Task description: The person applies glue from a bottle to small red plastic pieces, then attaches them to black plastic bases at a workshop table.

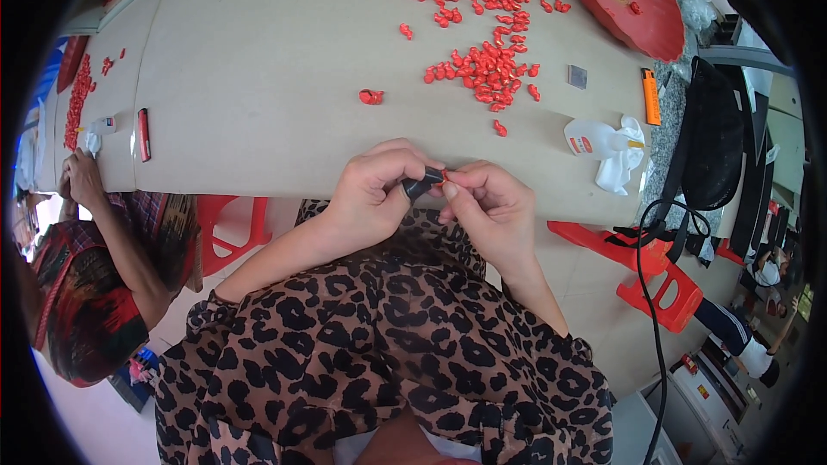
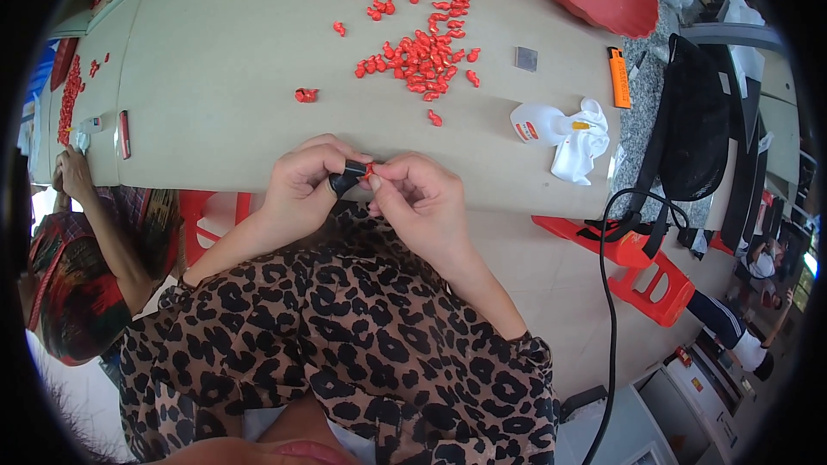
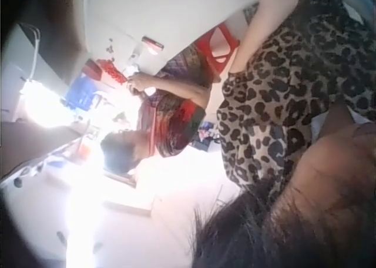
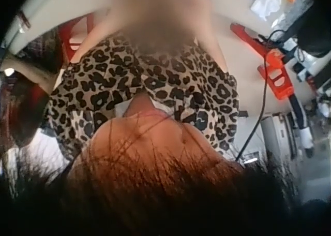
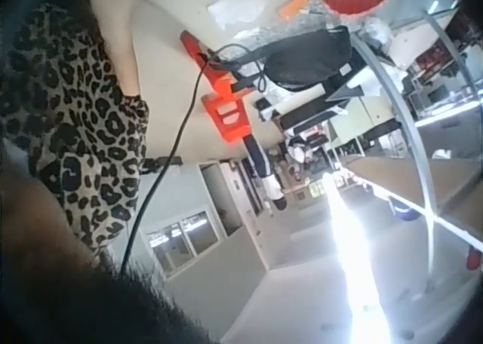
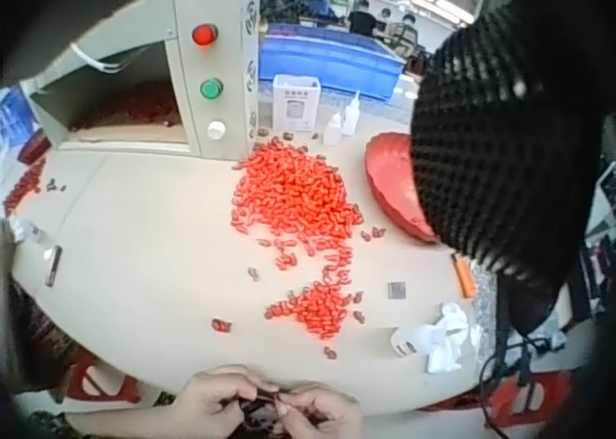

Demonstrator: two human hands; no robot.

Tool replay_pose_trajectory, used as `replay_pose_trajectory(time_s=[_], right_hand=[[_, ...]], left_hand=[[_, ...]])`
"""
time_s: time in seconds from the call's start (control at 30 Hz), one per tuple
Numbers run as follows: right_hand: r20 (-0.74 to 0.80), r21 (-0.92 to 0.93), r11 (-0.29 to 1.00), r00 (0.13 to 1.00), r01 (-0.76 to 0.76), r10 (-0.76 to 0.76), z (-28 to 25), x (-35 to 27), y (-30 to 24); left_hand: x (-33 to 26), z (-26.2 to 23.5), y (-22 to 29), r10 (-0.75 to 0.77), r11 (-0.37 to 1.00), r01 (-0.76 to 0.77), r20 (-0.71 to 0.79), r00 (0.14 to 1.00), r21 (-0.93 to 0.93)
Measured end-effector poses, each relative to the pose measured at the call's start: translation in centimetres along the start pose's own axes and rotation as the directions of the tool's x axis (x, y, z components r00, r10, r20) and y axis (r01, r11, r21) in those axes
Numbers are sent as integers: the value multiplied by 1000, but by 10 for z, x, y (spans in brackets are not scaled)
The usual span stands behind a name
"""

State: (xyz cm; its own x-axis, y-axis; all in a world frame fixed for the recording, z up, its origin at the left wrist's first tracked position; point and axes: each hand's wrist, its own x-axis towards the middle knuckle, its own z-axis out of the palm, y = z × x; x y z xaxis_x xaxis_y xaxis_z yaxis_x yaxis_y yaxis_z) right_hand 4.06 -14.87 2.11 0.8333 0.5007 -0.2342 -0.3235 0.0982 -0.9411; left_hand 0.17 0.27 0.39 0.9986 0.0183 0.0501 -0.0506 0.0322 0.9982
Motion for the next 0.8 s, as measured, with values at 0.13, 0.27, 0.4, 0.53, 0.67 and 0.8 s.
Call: replay_pose_trajectory(time_s=[0.13, 0.27, 0.4, 0.53, 0.67, 0.8], right_hand=[[2, 24, 1000, 1000, -8, 8, 0, 1, 0], [5, 58, 998, 1000, -10, 10, -1, 1, 1], [-3, 54, 998, 1000, -18, 19, -2, 2, 1], [-29, 92, 995, 999, -34, 37, -1, 5, -2], [-63, 132, 991, 997, -33, 41, 2, 6, -7], [-51, 159, 978, 989, -131, 141, 1, 9, -12]], left_hand=[[1, 0, 2, -14, 1000, 14, 21, 1000, -21], [2, -1, 4, -77, 993, 82, 69, 995, -89], [3, 0, 7, -82, 987, 91, 69, 994, -133], [6, 0, 10, -204, 940, 221, 89, 975, -259], [6, 2, 14, -214, 931, 227, 76, 974, -287], [5, 4, 13, -186, 908, 178, 16, 982, -380]])
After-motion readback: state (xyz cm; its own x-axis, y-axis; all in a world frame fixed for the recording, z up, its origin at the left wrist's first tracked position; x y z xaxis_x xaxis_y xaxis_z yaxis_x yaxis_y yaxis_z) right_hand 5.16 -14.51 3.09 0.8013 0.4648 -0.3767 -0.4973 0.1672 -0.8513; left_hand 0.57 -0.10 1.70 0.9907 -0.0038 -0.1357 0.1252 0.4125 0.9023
